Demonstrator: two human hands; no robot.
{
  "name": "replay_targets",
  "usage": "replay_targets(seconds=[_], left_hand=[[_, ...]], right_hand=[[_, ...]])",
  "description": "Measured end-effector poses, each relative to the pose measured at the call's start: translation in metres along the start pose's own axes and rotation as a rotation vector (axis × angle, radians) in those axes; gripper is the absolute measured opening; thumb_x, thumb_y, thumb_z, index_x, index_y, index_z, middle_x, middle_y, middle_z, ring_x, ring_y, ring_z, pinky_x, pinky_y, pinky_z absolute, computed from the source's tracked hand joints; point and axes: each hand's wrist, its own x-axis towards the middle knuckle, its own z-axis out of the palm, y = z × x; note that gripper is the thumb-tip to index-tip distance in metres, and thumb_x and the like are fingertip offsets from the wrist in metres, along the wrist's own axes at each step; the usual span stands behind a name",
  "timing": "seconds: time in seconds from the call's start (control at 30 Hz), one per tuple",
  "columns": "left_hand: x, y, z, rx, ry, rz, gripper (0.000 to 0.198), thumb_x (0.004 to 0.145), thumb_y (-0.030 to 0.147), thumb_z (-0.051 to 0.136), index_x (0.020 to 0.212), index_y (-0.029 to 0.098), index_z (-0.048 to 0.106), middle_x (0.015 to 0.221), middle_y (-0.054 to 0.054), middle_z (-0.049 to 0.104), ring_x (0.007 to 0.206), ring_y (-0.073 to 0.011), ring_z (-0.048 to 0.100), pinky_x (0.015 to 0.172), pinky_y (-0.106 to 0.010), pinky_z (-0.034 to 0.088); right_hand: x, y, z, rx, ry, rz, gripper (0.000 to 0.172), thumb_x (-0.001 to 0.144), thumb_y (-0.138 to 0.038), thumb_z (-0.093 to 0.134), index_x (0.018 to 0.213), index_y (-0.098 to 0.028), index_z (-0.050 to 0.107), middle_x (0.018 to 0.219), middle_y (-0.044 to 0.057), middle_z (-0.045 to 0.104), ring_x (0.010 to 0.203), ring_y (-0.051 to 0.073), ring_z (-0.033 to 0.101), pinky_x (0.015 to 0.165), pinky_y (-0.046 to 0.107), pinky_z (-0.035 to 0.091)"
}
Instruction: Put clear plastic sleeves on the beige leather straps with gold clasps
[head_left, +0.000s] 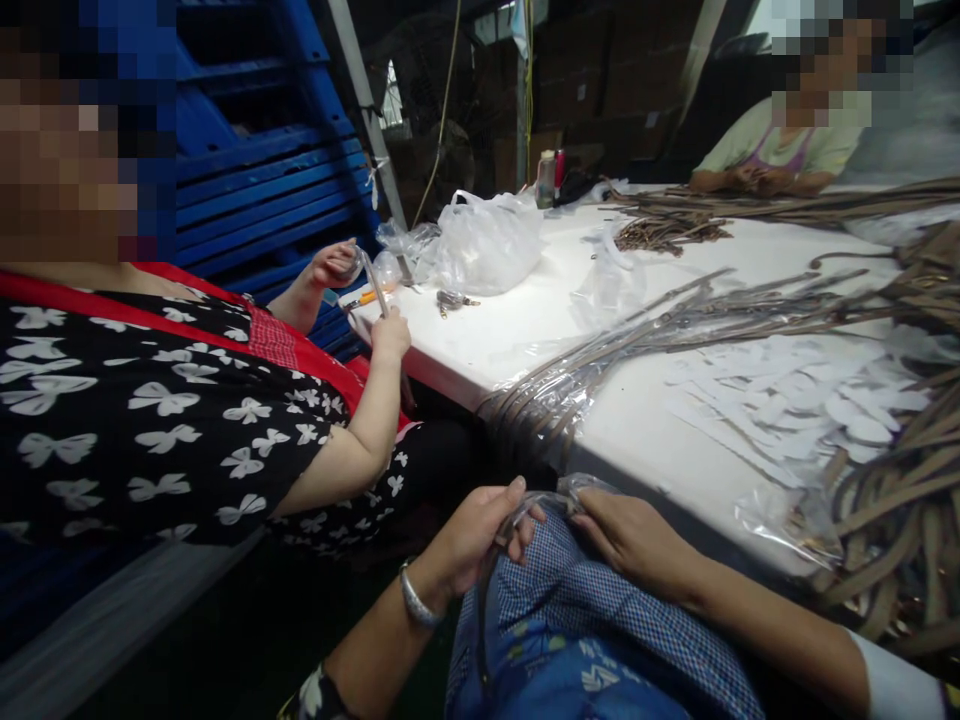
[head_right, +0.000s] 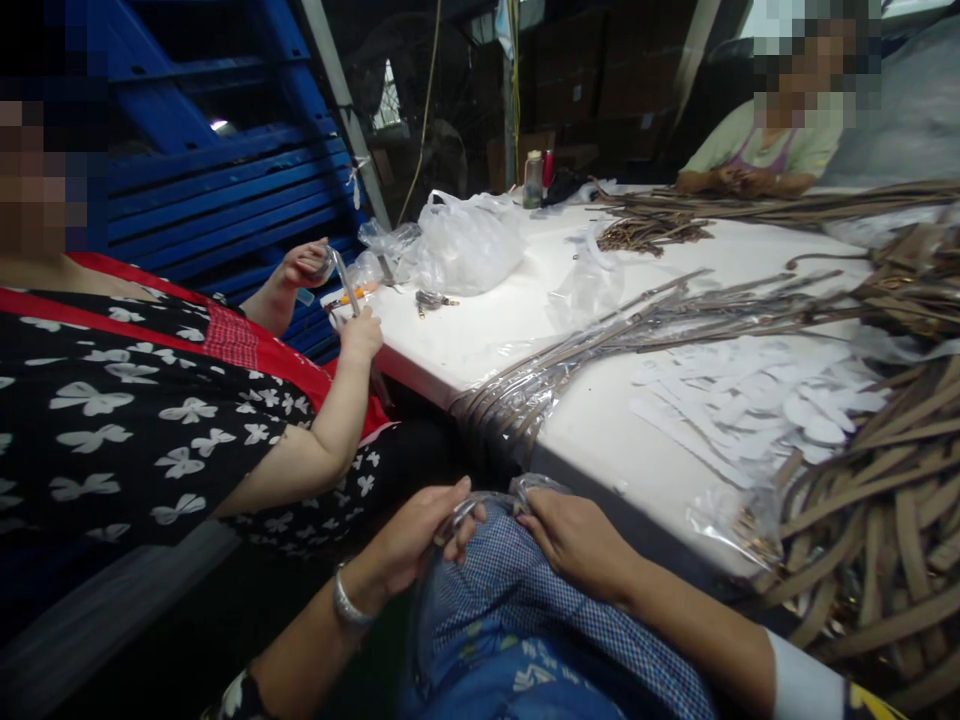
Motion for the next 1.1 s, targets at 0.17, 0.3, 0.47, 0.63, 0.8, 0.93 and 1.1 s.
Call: replay_targets(seconds=[0.17, 0.3, 0.47, 0.63, 0.8, 0.93, 1.1], left_hand=[[-0.018, 0.009, -0.007, 0.915, 0.56, 0.674, 0.028, 0.093, 0.032, 0.05, 0.113, 0.02, 0.064, 0.115, -0.01, 0.068, 0.11, -0.0244, 0.06, 0.102, -0.044, 0.04], [-0.032, -0.006, 0.007, 1.259, 0.146, 0.875, 0.039, 0.094, 0.015, 0.041, 0.129, 0.023, 0.056, 0.13, -0.009, 0.061, 0.124, -0.0231, 0.053, 0.113, -0.05, 0.028], [-0.006, -0.04, 0.002, 1.223, 0.043, 0.869, 0.041, 0.095, 0.013, 0.036, 0.132, 0.02, 0.054, 0.126, -0.01, 0.064, 0.124, -0.0221, 0.054, 0.113, -0.05, 0.028], [0.025, -0.051, -0.006, 0.98, 0.129, 0.859, 0.035, 0.097, 0.022, 0.036, 0.119, 0.018, 0.063, 0.107, -0.01, 0.071, 0.102, -0.0194, 0.064, 0.1, -0.039, 0.046], [0.039, -0.046, 0.026, 0.556, 0.105, 0.802, 0.033, 0.097, 0.034, 0.043, 0.109, 0.015, 0.067, 0.097, -0.01, 0.07, 0.09, -0.0199, 0.064, 0.084, -0.032, 0.05], [0.04, -0.036, 0.061, 0.286, 0.069, 0.648, 0.036, 0.094, 0.041, 0.048, 0.107, 0.013, 0.067, 0.085, -0.006, 0.066, 0.076, -0.0164, 0.06, 0.073, -0.027, 0.048], [0.04, -0.021, 0.086, 0.085, -0.052, 0.463, 0.041, 0.091, 0.048, 0.051, 0.09, 0.01, 0.067, 0.067, -0.001, 0.058, 0.051, -0.0072, 0.047, 0.05, -0.02, 0.037]], right_hand=[[-0.009, -0.008, -0.003, 0.706, -0.323, 0.361, 0.047, 0.09, -0.061, 0.044, 0.075, -0.018, 0.054, 0.066, -0.001, 0.05, 0.06, 0.014, 0.051, 0.059, 0.028, 0.045], [-0.017, -0.015, -0.005, 1.047, -0.45, 0.504, 0.048, 0.085, -0.062, 0.053, 0.073, -0.016, 0.053, 0.067, -0.002, 0.048, 0.055, 0.01, 0.045, 0.059, 0.025, 0.042], [-0.022, -0.037, -0.018, 1.192, -0.495, 0.417, 0.042, 0.09, -0.054, 0.051, 0.073, -0.016, 0.054, 0.068, -0.002, 0.045, 0.059, 0.011, 0.042, 0.066, 0.027, 0.044], [-0.031, -0.049, -0.025, 1.235, -0.394, 0.285, 0.038, 0.095, -0.05, 0.045, 0.084, -0.015, 0.057, 0.071, -0.002, 0.042, 0.064, 0.012, 0.039, 0.071, 0.028, 0.043], [-0.038, -0.043, -0.033, 1.356, -0.192, 0.186, 0.039, 0.089, -0.05, 0.056, 0.11, -0.018, 0.059, 0.073, -0.001, 0.042, 0.065, 0.012, 0.042, 0.074, 0.031, 0.044], [-0.033, -0.042, -0.048, 1.445, 0.163, 0.112, 0.034, 0.086, -0.047, 0.06, 0.105, -0.019, 0.064, 0.074, 0.001, 0.044, 0.079, 0.018, 0.054, 0.078, 0.032, 0.047], [-0.018, -0.04, -0.062, 1.404, 0.576, 0.06, 0.035, 0.087, -0.044, 0.06, 0.116, -0.025, 0.062, 0.086, 0.001, 0.048, 0.085, 0.017, 0.057, 0.088, 0.034, 0.049]])
